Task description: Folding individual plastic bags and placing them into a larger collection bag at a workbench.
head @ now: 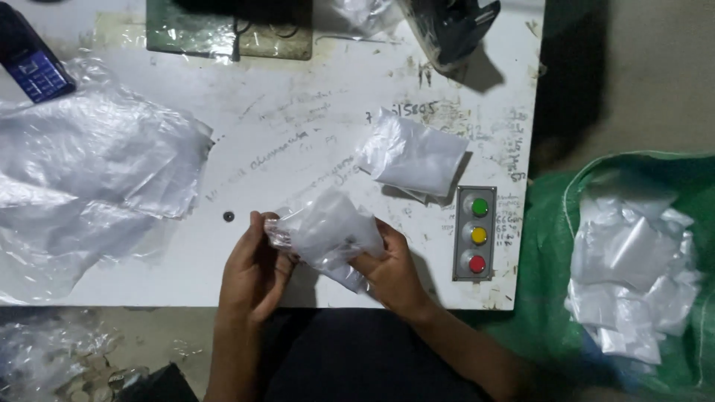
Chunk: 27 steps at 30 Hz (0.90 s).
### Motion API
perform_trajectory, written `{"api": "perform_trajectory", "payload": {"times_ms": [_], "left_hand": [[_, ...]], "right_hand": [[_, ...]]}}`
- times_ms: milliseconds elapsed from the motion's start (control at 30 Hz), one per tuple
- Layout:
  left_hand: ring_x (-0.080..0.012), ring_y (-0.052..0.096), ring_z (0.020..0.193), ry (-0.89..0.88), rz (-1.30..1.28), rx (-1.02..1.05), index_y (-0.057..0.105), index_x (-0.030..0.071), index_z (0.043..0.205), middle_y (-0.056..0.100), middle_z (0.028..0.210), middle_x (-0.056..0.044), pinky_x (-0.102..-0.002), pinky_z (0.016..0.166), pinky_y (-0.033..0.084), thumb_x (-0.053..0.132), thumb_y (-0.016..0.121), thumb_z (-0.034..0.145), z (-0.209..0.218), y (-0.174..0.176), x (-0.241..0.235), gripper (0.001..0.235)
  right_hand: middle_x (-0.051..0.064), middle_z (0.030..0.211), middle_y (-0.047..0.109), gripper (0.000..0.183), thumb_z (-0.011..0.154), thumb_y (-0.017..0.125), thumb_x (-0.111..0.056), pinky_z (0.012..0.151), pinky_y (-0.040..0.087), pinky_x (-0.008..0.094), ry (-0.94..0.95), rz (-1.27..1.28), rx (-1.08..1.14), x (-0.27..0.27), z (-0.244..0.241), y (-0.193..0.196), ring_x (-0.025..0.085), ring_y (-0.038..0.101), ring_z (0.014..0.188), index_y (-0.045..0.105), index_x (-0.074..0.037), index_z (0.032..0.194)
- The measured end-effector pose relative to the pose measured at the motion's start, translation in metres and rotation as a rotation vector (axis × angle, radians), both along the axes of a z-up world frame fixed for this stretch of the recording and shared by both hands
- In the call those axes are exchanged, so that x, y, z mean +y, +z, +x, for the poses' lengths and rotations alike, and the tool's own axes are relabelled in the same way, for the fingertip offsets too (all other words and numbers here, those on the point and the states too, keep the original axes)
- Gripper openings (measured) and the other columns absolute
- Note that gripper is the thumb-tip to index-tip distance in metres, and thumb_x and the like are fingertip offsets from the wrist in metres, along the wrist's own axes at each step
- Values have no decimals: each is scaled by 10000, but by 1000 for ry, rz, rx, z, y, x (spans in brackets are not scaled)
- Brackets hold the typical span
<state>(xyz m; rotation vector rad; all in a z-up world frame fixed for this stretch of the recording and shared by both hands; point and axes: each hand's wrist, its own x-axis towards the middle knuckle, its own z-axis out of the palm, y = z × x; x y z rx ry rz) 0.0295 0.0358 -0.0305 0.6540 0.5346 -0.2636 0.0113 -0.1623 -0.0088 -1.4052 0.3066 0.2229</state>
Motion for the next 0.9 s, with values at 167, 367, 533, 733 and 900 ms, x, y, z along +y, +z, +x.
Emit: {"api": "perform_trajectory", "payload": {"times_ms": [167, 367, 533, 733, 900], "left_hand": [[-179, 583, 639, 77, 120, 179, 625, 41, 888, 577, 751, -55, -285, 550, 484, 229, 658, 974, 12, 27, -18, 210], [-72, 485, 632, 3, 714, -65, 671, 112, 938, 609, 782, 18, -246, 516, 373, 82, 624, 908, 2, 26, -39, 64], [-88, 504, 774, 256, 1122, -386, 605, 43, 869, 561, 794, -13, -249, 723, 438, 102, 663, 1062, -11, 23, -57, 210], [-257, 616, 616, 152, 2142, -1021, 784, 126, 917, 681, 784, -73, -381, 548, 458, 189, 833, 1029, -8, 8, -41, 138], [-283, 633, 776, 5, 2014, -797, 809, 22, 1050, 713, 863, -93, -380, 728, 515, 68, 793, 1131, -7, 11, -51, 95]], "right_hand": [[173, 1033, 749, 375, 804, 787, -17, 810, 556, 418, 72, -98, -274, -4, -8, -5, 261, 694, 949, 685, 3, 1165], [216, 1474, 540, 709, 935, 737, -79, 1142, 504, 393, 235, -202, -634, -1, -12, 10, 337, 562, 1378, 398, -161, 1551], [55, 928, 624, 295, 940, 580, -125, 519, 509, 379, 443, -1411, -677, 19, 0, 37, 243, 620, 728, 669, -78, 1218], [140, 1163, 511, 649, 758, 825, -6, 573, 586, 446, 453, -1002, -419, 2, 11, 32, 338, 666, 881, 519, -63, 1328], [166, 1266, 669, 635, 706, 796, -316, 864, 504, 267, 117, 260, 271, -19, 32, 46, 200, 633, 1058, 541, -102, 1247]]}}
